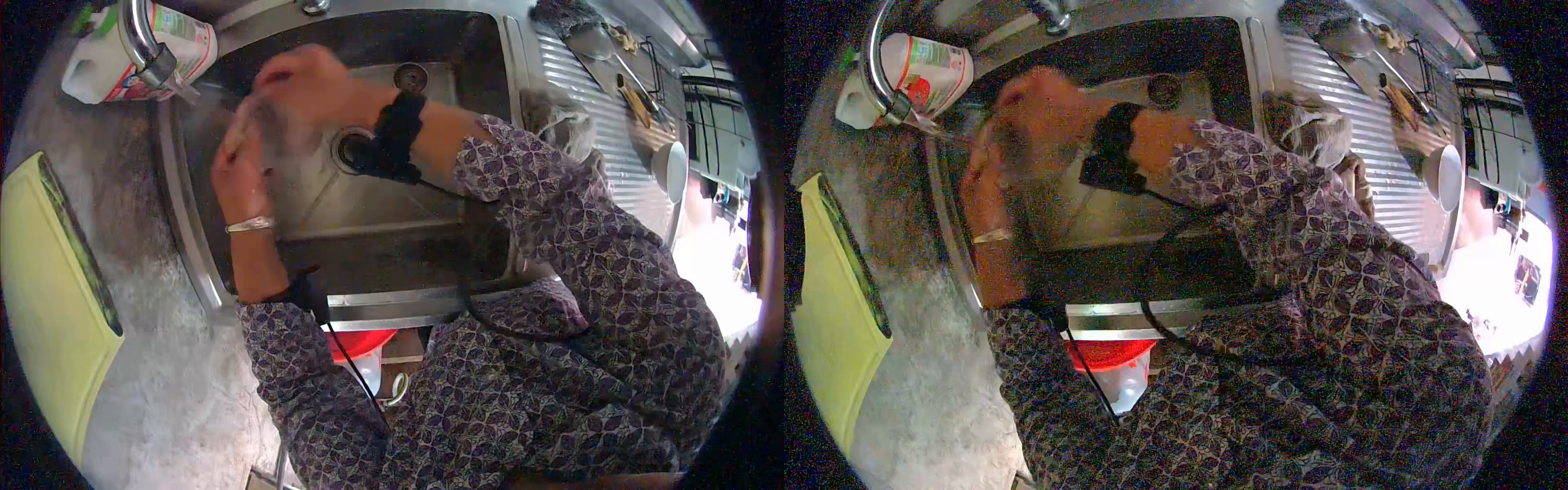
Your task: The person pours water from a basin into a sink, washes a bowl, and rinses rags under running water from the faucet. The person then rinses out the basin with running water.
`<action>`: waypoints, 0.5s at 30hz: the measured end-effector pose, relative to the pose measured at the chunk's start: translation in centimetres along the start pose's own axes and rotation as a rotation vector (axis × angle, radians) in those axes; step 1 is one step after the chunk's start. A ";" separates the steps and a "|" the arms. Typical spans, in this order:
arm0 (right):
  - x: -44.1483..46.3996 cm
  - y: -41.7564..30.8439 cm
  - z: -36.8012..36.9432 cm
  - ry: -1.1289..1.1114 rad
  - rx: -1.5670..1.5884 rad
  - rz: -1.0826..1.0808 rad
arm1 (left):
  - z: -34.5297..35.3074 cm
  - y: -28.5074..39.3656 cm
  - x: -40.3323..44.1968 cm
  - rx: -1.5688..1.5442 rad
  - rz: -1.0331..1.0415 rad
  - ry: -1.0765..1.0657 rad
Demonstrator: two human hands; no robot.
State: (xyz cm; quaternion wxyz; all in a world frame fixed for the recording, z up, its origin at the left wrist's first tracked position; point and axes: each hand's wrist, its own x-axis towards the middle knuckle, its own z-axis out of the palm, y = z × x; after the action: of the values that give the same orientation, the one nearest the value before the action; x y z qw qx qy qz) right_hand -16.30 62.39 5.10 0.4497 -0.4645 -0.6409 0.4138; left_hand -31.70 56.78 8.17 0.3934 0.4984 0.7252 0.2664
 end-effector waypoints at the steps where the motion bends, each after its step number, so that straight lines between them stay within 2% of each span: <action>1: -0.2 4.2 0.5 -0.048 -0.161 -0.038 | 0.4 0.2 0.2 -0.323 -0.107 0.041; 2: -0.8 5.9 0.6 -0.072 -0.242 -0.056 | 0.6 0.3 0.3 -0.645 -0.213 0.081; 3: -1.3 7.4 0.6 -0.095 -0.322 -0.075 | 0.7 0.4 0.2 -0.644 -0.214 0.080; 5: -3.9 5.8 -0.6 -0.227 0.227 0.740 | 1.0 0.6 0.2 -0.802 -0.207 0.121; 6: -4.6 5.6 -1.0 -0.226 0.228 0.741 | 1.2 0.8 0.1 -0.801 -0.207 0.120; 7: -5.1 5.4 -1.4 -0.379 0.123 0.586 | 1.4 1.0 0.1 -0.743 -0.220 0.151; 9: -5.8 5.3 -0.8 -0.526 0.018 0.429 | 2.1 1.6 -0.4 -0.684 -0.232 0.182; 10: -6.2 5.8 0.3 -0.387 0.570 0.784 | 2.5 1.9 -1.1 -0.609 -0.196 0.199; 11: -6.6 6.3 1.4 -0.071 1.088 1.109 | 2.6 2.1 -1.6 -0.534 -0.161 0.216; 12: -6.5 6.2 1.8 0.040 1.248 1.191 | 2.7 1.3 -1.8 -0.534 -0.162 0.217; 14: -7.0 5.5 2.2 -0.103 1.068 0.975 | 3.1 -1.1 -2.4 -0.183 0.238 0.155; 15: -7.2 5.2 2.1 -0.210 0.812 0.763 | 3.0 -0.6 -3.2 -0.183 0.238 0.155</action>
State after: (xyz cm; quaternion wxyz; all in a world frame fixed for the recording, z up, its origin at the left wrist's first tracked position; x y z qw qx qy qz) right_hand -15.95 56.33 -1.72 0.3448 -0.4092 -0.2586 0.8042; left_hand -28.86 53.58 7.01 0.3459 0.5207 0.6620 0.4136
